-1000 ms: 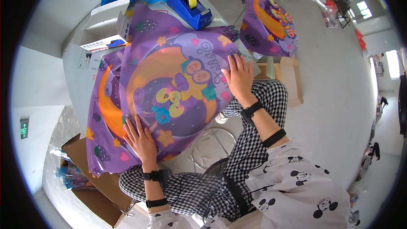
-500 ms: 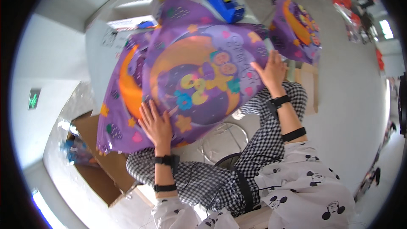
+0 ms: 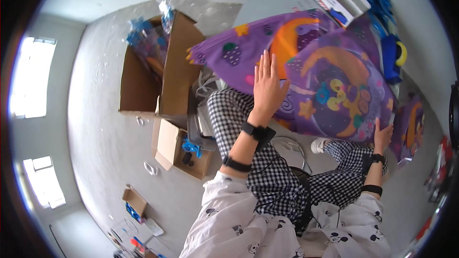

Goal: Assembling decorative kites by attaching structural rods and using tape.

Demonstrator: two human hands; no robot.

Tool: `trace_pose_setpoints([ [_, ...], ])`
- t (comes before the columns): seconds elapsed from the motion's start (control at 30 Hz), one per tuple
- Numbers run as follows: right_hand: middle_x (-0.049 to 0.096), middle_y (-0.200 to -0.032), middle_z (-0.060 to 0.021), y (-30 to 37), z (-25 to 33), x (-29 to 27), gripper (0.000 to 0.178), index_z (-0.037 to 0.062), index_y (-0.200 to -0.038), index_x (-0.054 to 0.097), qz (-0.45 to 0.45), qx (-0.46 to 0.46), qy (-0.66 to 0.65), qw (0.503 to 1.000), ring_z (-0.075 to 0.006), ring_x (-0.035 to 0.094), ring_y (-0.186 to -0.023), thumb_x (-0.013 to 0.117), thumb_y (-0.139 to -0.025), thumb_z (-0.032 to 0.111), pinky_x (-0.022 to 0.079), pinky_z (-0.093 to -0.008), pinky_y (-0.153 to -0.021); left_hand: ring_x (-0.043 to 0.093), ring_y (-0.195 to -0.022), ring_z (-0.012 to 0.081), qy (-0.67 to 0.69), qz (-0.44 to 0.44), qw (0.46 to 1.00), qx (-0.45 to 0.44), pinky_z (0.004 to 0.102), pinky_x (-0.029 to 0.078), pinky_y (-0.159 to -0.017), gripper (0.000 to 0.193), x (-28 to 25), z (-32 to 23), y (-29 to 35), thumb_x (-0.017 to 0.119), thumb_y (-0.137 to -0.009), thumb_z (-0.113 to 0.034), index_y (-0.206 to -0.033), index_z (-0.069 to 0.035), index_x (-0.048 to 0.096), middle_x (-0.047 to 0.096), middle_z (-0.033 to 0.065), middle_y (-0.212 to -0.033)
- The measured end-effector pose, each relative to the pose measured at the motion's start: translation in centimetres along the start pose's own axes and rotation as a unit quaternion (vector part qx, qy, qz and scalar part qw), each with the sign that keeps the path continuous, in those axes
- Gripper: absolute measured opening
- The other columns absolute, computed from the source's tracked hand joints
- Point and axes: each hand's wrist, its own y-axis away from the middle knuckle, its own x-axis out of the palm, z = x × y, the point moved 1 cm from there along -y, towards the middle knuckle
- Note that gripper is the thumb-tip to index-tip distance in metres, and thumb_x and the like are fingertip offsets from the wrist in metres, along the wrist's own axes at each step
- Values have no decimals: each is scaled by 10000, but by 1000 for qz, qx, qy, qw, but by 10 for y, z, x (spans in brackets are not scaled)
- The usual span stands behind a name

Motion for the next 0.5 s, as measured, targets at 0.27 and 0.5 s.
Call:
trace_pose_setpoints([
  [0.27, 445, -1378, -261, 8, 31, -43, 870, -50, -1364, 391, -106, -49, -87, 989, -393, 429, -1271, 555, -835, 621, 348, -525, -1025, 633, -969, 199, 116, -253, 952, -125, 311, 495, -856, 397, -138, 79, 76, 582, -893, 14, -1279, -8, 489, 571, 121, -1255],
  [0.5, 550, -1248, -216, 2, 16, -58, 609, -2, -1230, 516, -113, -34, -138, 983, -372, 501, -1183, 631, -845, 456, 387, -505, -983, 587, -824, 164, 212, -259, 929, -156, 278, 496, -778, 364, -125, 95, 103, 520, -951, -97, -1291, 14, 457, 541, 108, -1288],
])
